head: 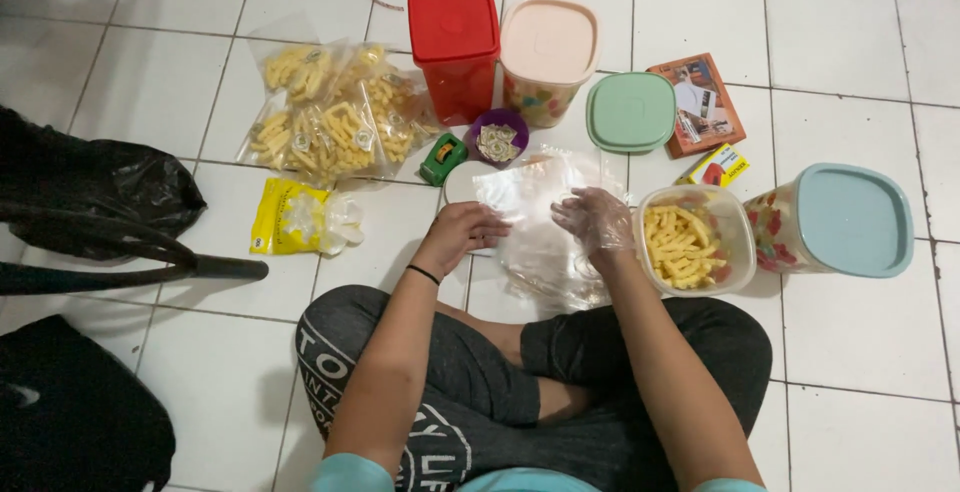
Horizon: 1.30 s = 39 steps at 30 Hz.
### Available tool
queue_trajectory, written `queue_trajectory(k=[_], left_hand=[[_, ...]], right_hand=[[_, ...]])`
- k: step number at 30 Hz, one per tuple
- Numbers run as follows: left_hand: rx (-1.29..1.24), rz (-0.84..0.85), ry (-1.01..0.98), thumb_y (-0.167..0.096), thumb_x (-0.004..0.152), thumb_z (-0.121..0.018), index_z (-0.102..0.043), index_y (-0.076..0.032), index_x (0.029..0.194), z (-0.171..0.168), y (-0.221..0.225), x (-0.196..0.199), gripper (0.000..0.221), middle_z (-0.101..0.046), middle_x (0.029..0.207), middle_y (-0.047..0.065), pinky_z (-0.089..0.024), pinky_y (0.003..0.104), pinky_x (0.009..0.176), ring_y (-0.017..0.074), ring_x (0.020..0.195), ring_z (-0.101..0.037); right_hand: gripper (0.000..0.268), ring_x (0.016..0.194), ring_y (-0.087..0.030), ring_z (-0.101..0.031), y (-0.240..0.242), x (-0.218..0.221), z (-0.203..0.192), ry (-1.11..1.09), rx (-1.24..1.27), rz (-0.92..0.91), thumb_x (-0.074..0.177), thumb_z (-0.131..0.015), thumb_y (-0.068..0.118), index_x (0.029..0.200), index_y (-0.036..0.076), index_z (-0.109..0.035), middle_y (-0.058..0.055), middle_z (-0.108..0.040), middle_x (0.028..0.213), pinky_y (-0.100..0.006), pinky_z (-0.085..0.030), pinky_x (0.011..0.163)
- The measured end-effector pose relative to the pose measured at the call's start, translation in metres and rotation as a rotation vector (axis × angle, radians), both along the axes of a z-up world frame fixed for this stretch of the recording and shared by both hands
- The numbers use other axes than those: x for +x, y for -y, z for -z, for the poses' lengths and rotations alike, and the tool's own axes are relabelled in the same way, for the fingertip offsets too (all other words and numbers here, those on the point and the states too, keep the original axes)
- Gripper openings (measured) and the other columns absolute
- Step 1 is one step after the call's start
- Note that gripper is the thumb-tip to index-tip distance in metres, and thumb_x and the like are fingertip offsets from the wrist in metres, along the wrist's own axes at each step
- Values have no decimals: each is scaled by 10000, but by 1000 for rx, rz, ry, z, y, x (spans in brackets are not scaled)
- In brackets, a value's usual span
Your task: Packing frozen french fries into small plastic bags and weighing them on a digital scale.
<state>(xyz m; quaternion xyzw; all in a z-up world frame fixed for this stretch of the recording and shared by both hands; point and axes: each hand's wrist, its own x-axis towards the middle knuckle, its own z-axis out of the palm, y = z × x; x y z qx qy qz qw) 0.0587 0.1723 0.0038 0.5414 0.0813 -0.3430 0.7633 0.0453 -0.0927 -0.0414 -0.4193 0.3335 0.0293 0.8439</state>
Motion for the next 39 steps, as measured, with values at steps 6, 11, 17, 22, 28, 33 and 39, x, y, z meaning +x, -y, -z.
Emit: queue_trajectory(k=[6, 11, 17, 22, 28, 33, 39], left_hand=[[152, -19, 117, -104, 988, -586, -714, 11, 1140, 19, 13, 0, 229, -752, 1065, 238, -616, 334, 745, 292, 962, -757], [283, -119, 199, -158, 925, -718, -767, -47, 973, 33, 23, 4, 130, -773, 915, 178, -616, 293, 679, 245, 842, -772], [322, -157, 283, -197, 915, -781, -771, -74, 874, 54, 27, 7, 129, -773, 825, 134, -600, 256, 625, 183, 772, -757], [295, -236, 255, -200, 947, -750, -696, -77, 841, 70, 23, 11, 171, -743, 773, 124, -552, 234, 613, 179, 725, -730], [797, -273, 364, -255, 923, -742, -549, -15, 1284, 45, 25, -3, 475, -716, 1008, 165, -586, 386, 827, 279, 959, -717], [380, 40, 670, -397, 1024, -645, -620, 1, 1301, 16, 54, -28, 485, -712, 1123, 219, -547, 474, 933, 364, 1098, -685], [359, 58, 535, -396, 1113, -425, -627, 3, 1323, 38, 56, -28, 494, -710, 1121, 213, -534, 485, 963, 340, 1108, -674]], right_hand=[[449, 1013, -415, -688, 1, 0, 20, -108, -49, -80, 970, -619, 256, 1318, -10, -515, -294, -589, 1139, -525, -586, 900], [649, 1173, -533, -621, 1, -24, 28, 117, -172, -83, 998, -681, 343, 1480, 14, -397, -398, -530, 1309, -627, -544, 973], [567, 1018, -416, -717, 4, -25, 32, 21, -199, -102, 867, -782, 126, 1373, 26, -548, -261, -678, 1126, -550, -613, 907], [396, 900, -350, -750, -1, -18, 34, -64, -247, -50, 897, -681, 119, 1264, -22, -633, -254, -718, 1016, -478, -661, 796], [224, 774, -352, -771, -17, -35, -24, -62, -404, 43, 885, -713, 139, 1054, -8, -717, -242, -738, 885, -487, -671, 693], [73, 713, -201, -683, -22, -44, -5, 560, -1668, 29, 894, -771, 80, 922, 148, -769, -32, -657, 735, -296, -546, 567], [447, 919, -316, -690, -68, -57, -8, 469, -1954, -477, 802, -735, 235, 1244, 168, -709, -115, -664, 916, -431, -572, 731]])
